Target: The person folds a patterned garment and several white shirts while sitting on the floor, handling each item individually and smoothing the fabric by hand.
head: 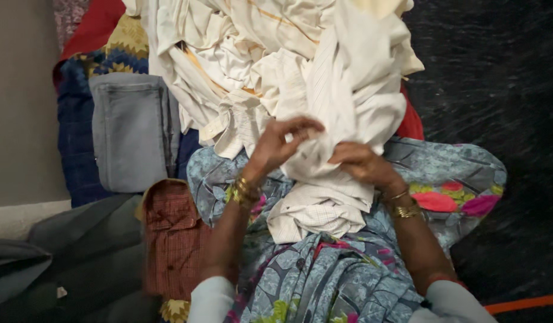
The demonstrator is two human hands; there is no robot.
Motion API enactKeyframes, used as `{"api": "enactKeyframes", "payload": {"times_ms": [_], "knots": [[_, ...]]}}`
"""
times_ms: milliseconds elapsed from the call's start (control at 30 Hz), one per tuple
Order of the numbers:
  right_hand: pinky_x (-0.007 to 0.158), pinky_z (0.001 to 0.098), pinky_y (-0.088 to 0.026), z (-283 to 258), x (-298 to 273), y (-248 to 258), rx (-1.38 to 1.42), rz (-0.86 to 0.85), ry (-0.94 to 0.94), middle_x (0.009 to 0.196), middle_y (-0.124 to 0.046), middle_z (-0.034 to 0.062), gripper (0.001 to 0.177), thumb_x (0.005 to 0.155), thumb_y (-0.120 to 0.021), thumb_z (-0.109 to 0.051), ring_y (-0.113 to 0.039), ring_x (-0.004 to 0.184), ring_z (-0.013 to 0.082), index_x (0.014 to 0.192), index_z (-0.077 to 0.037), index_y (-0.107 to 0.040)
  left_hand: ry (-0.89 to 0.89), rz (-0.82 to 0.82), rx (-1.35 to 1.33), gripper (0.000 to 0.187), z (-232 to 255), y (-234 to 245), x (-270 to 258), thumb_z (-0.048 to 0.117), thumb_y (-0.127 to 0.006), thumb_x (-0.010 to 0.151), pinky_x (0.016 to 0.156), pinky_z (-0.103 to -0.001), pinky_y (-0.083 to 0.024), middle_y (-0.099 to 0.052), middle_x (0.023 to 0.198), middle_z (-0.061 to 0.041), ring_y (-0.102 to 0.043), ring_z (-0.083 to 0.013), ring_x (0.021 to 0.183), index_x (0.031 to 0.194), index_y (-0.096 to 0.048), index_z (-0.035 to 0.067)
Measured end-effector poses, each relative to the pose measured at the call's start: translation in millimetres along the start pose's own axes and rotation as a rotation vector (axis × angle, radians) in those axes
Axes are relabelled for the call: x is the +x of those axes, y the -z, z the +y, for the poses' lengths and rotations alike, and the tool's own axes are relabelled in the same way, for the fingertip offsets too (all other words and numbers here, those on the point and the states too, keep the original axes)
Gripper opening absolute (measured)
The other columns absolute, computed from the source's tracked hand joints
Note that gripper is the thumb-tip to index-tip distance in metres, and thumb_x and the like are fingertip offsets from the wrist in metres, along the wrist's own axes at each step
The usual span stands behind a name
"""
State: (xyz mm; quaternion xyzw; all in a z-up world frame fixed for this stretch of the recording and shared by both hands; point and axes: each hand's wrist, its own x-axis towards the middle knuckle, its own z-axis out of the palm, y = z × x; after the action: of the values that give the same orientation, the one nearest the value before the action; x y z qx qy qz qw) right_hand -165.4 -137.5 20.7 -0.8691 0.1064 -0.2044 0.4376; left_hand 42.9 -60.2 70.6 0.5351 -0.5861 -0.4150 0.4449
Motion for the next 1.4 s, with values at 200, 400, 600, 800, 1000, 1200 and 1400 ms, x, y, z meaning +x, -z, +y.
{"api": "enactKeyframes", "payload": {"times_ms": [200, 400, 600, 800, 1000, 1200, 1400], "knots": [[0.07, 0.0333, -0.044, -35.3, 10.6, -41.1, 0.243, -0.39, 0.092, 0.077, -0.057, 0.007, 0.013, 0.07, -0.058, -0.004, -0.056, 0.074, 0.021, 0.083, -0.003, -0.059, -0.174, 0.184, 0.195, 0.062, 3.2, -20.3, 51.5, 0.021, -0.07, 0.061, 0.089, -0.037, -0.04, -0.037, 0.123, -0.011, -0.041, -0.0262, 0.11, 0.116, -0.045, 0.007], [0.071, 0.0323, -0.044, -37.0, 17.7, -45.0, 0.171, -0.42, 0.133, 0.075, -0.057, 0.0064, 0.011, 0.07, -0.057, -0.004, -0.056, 0.075, 0.0209, 0.082, -0.003, -0.059, -0.288, 0.095, 1.103, 0.051, -27.4, -45.1, 83.9, 0.022, -0.072, 0.047, 0.089, -0.048, -0.031, -0.022, 0.131, -0.009, -0.024, -0.034, 0.119, 0.092, -0.049, 0.02], [0.072, 0.0326, -0.044, -40.5, 12.6, -39.8, 0.221, -0.358, 0.148, 0.08, -0.058, 0.0075, 0.013, 0.069, -0.058, -0.006, -0.055, 0.08, 0.0223, 0.082, -0.004, -0.059, -0.214, 0.22, 0.556, 0.038, -64.2, -15.5, 94.0, 0.005, -0.062, 0.064, 0.082, -0.035, -0.04, -0.051, 0.11, -0.01, -0.051, -0.0275, 0.096, 0.102, -0.053, 0.006], [0.082, 0.0338, -0.042, -36.4, 6.4, -3.9, 0.244, -0.319, 0.127, 0.091, -0.061, 0.0088, 0.022, 0.073, -0.059, -0.009, -0.055, 0.09, 0.0212, 0.093, -0.002, -0.059, -0.188, 0.519, 0.421, 0.036, -20.1, 39.6, 53.9, -0.009, -0.049, 0.066, 0.075, -0.032, -0.047, -0.059, 0.091, -0.013, -0.059, -0.0273, 0.084, 0.099, -0.055, 0.003], [0.074, 0.0223, -0.047, -7.6, 24.6, 51.7, 0.104, 0.538, -0.418, 0.092, -0.061, 0.0076, 0.018, 0.082, -0.059, -0.009, -0.057, 0.086, 0.0152, 0.099, -0.005, -0.057, -0.071, 0.336, 0.398, 0.042, -24.2, 34.9, -3.2, -0.006, -0.052, 0.06, 0.067, -0.029, -0.05, -0.06, 0.093, -0.013, -0.06, -0.0261, 0.079, 0.101, -0.054, 0.004], [0.086, 0.0408, -0.037, 7.7, 70.8, 6.1, -0.479, 0.466, -0.215, 0.112, -0.044, 0.0178, 0.064, 0.064, -0.073, -0.026, -0.04, 0.104, 0.0309, 0.113, 0.003, -0.043, -0.195, 0.24, 0.584, 0.044, -37.1, 5.5, -23.1, -0.004, -0.055, 0.058, 0.078, -0.034, -0.044, -0.057, 0.098, -0.015, -0.055, -0.0293, 0.088, 0.101, -0.055, 0.004], [0.081, 0.0422, -0.036, 57.3, 53.9, -5.6, -0.517, 0.552, -0.348, 0.106, -0.045, 0.0243, 0.051, 0.066, -0.06, -0.011, -0.043, 0.096, 0.0372, 0.111, 0.007, -0.044, -0.063, 0.324, 0.579, 0.034, -52.5, 11.2, -20.3, 0.0, -0.056, 0.064, 0.071, -0.032, -0.047, -0.06, 0.088, -0.013, -0.057, -0.0238, 0.077, 0.097, -0.056, 0.005]]}}
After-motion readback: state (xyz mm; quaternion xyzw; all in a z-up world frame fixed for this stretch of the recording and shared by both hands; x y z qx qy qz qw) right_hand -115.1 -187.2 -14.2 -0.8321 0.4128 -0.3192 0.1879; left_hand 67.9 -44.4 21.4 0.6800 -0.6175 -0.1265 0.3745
